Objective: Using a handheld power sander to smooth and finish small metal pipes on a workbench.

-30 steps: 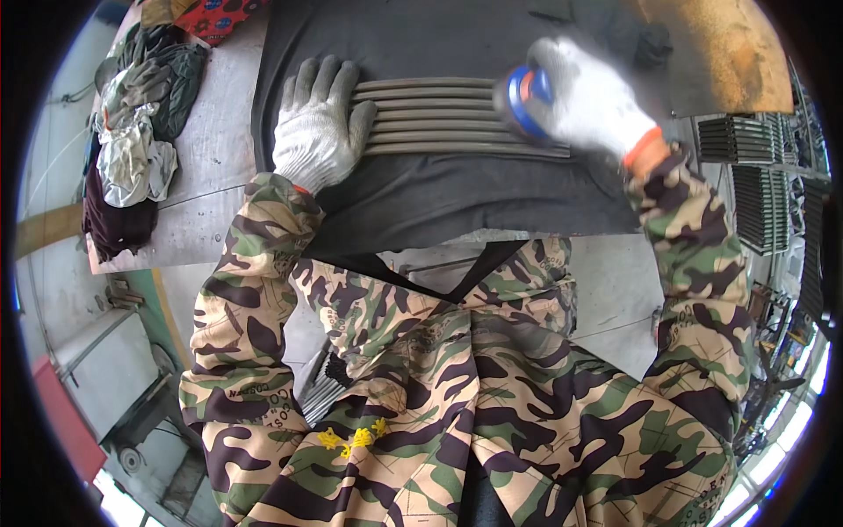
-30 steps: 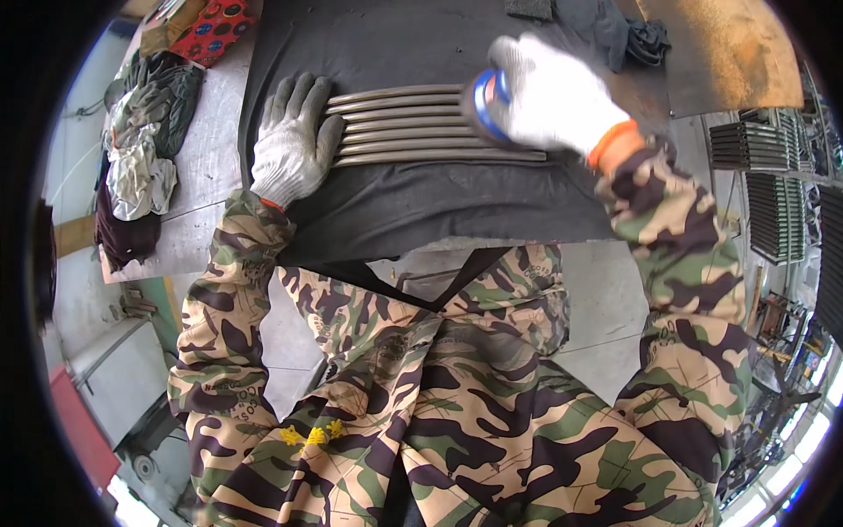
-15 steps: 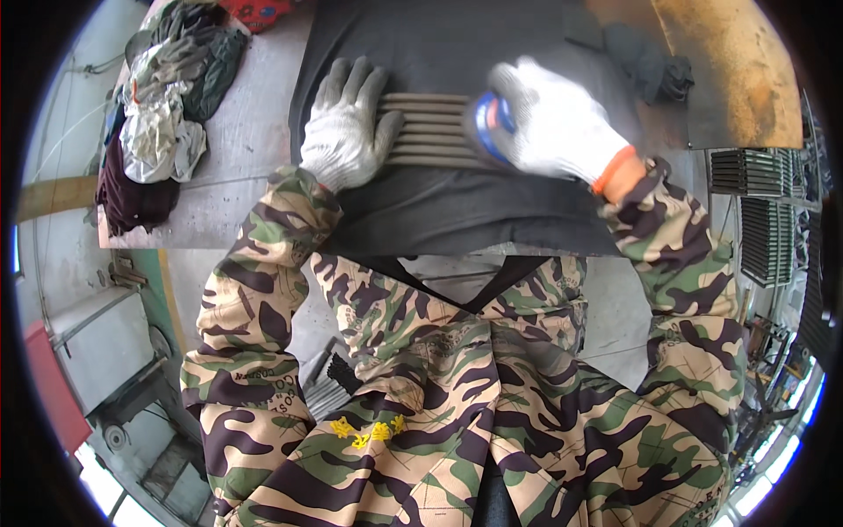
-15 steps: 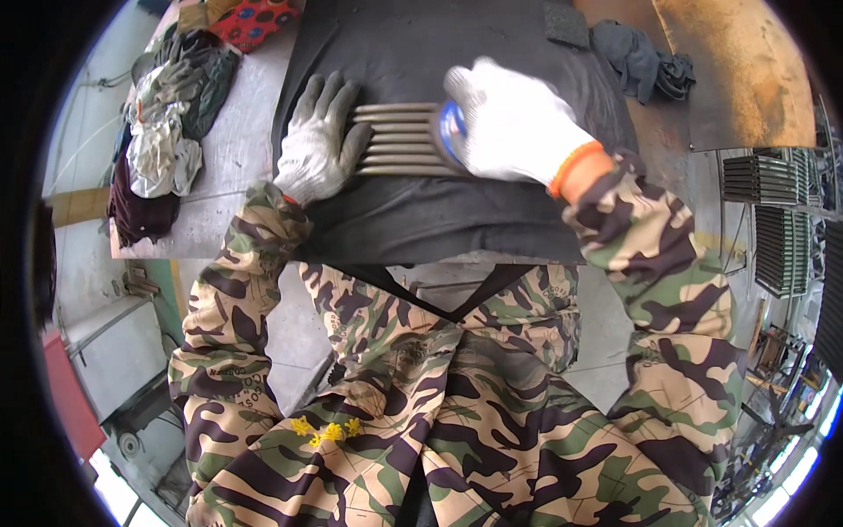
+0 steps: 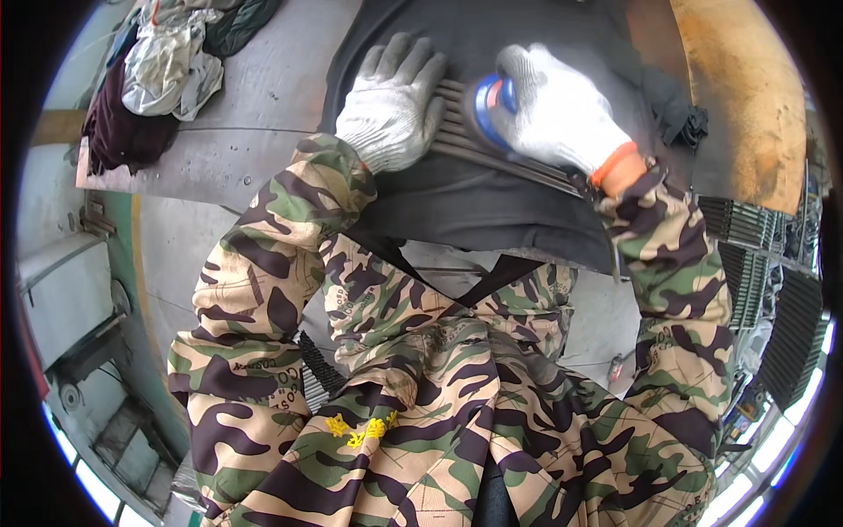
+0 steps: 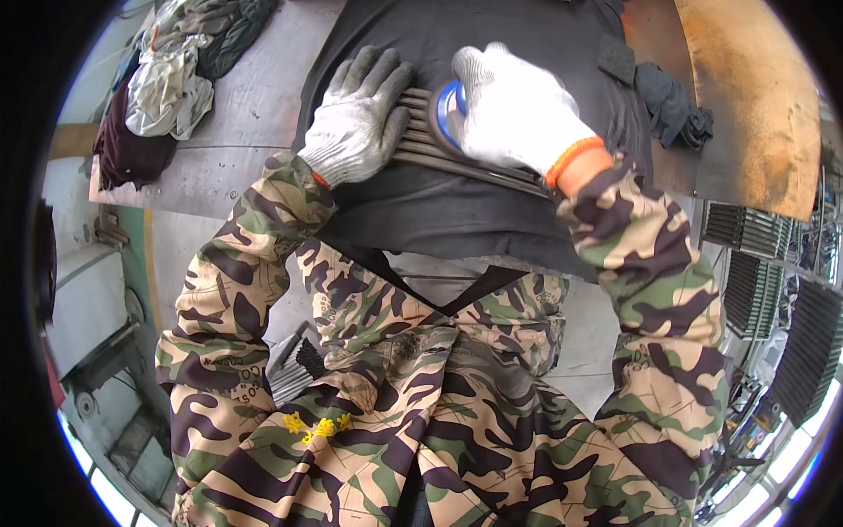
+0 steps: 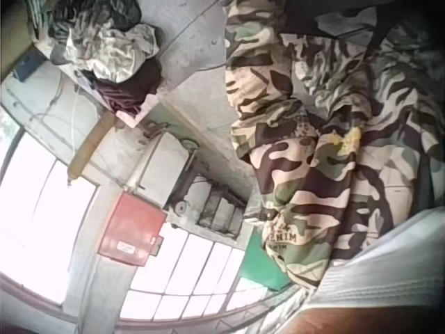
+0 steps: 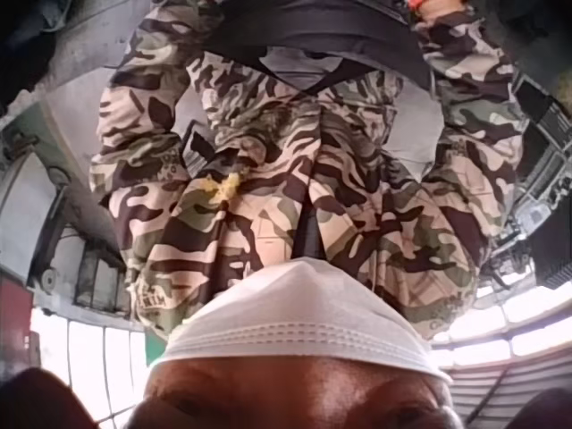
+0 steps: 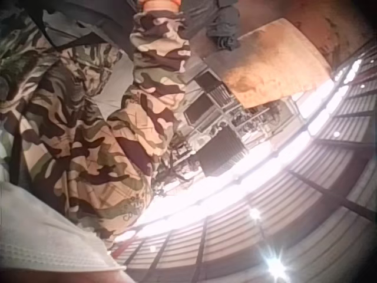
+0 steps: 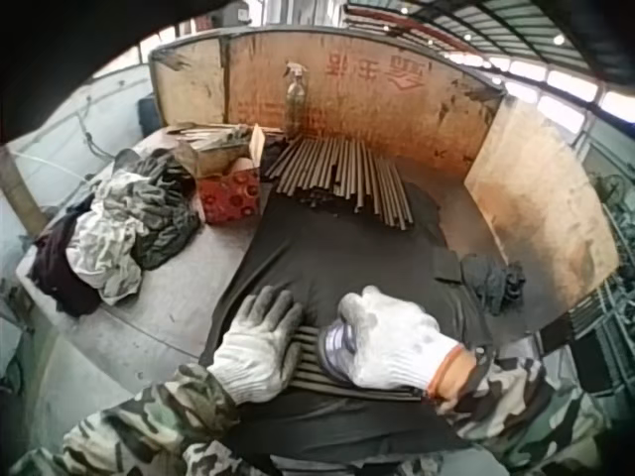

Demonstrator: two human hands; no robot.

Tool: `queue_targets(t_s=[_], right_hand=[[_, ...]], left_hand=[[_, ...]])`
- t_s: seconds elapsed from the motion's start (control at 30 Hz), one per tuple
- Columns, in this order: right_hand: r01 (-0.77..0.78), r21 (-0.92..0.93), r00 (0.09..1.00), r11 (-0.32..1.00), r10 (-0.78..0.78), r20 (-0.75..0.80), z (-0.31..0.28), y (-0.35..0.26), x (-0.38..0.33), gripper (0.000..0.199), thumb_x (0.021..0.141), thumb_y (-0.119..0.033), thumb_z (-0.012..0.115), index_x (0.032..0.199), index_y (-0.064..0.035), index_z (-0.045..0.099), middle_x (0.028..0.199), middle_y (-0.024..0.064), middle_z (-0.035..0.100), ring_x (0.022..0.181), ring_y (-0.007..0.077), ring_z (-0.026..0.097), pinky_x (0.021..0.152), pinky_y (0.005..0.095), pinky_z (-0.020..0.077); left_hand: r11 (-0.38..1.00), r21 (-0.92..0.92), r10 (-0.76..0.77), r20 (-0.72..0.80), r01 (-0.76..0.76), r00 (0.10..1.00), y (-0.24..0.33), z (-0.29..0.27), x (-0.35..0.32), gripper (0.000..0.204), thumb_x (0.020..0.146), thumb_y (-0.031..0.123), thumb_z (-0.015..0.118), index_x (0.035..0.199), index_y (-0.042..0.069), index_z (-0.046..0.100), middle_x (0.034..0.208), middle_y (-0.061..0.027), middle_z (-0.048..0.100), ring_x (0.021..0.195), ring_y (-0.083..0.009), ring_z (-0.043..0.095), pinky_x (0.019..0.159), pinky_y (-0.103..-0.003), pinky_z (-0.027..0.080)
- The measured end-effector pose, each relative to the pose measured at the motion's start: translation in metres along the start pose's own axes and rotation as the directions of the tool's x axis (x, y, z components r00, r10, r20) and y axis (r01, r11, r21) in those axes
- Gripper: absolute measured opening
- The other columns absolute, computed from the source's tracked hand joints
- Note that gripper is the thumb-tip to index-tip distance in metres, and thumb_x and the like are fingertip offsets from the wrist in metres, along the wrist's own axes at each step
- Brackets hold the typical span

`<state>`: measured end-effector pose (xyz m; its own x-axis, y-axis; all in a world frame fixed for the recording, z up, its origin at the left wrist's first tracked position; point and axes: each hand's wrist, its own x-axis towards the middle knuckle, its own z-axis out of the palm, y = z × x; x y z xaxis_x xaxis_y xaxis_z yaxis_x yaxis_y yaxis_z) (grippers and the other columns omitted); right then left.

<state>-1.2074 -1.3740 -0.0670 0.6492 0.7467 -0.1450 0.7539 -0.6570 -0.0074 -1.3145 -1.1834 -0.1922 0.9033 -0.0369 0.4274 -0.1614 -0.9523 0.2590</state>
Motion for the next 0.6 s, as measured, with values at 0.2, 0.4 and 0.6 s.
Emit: queue_targets(t_s=[0.2, 0.4, 0.6], right_hand=[[-0.091, 0.013, 0.993, 0.996, 0.089, 0.076, -0.006, 0.009, 0.024, 0.043, 0.096, -0.031, 0.063, 0.132, -0.0089, 0.063, 0.135, 0.0233, 0.063, 0.122, 0.0457, 0.068, 0.105, 0.0529, 0.0559], [-0.037, -0.017, 0.999, 0.999, 0.037, -0.008, 0.001, 0.011, 0.024, 0.046, 0.097, -0.040, 0.065, 0.130, -0.0081, 0.061, 0.122, 0.0259, 0.067, 0.109, 0.0457, 0.070, 0.094, 0.0506, 0.0582], [0.051, 0.008, 0.999, 0.999, -0.050, -0.018, 0.009, 0.000, -0.001, 0.041, 0.097, -0.034, 0.060, 0.129, -0.0081, 0.064, 0.126, 0.0250, 0.066, 0.117, 0.0450, 0.069, 0.100, 0.0522, 0.0568]], left_hand=[[1.000, 0.007, 0.000, -0.020, 0.000, 1.000, -0.002, 0.002, 0.004, 0.056, 0.101, 0.028, 0.057, 0.150, 0.002, 0.056, 0.157, -0.0253, 0.052, 0.150, -0.0466, 0.042, 0.126, -0.057, 0.029], [1.000, 0.030, 0.010, -0.023, -0.010, 1.000, -0.004, 0.004, 0.013, 0.054, 0.101, 0.028, 0.058, 0.149, 0.002, 0.057, 0.154, -0.0250, 0.055, 0.146, -0.0457, 0.046, 0.124, -0.057, 0.033], [0.989, 0.144, 0.028, -0.058, -0.020, 0.998, -0.010, 0.011, 0.015, 0.053, 0.100, 0.026, 0.060, 0.146, 0.002, 0.059, 0.152, -0.0246, 0.057, 0.145, -0.0447, 0.048, 0.121, -0.056, 0.036]])
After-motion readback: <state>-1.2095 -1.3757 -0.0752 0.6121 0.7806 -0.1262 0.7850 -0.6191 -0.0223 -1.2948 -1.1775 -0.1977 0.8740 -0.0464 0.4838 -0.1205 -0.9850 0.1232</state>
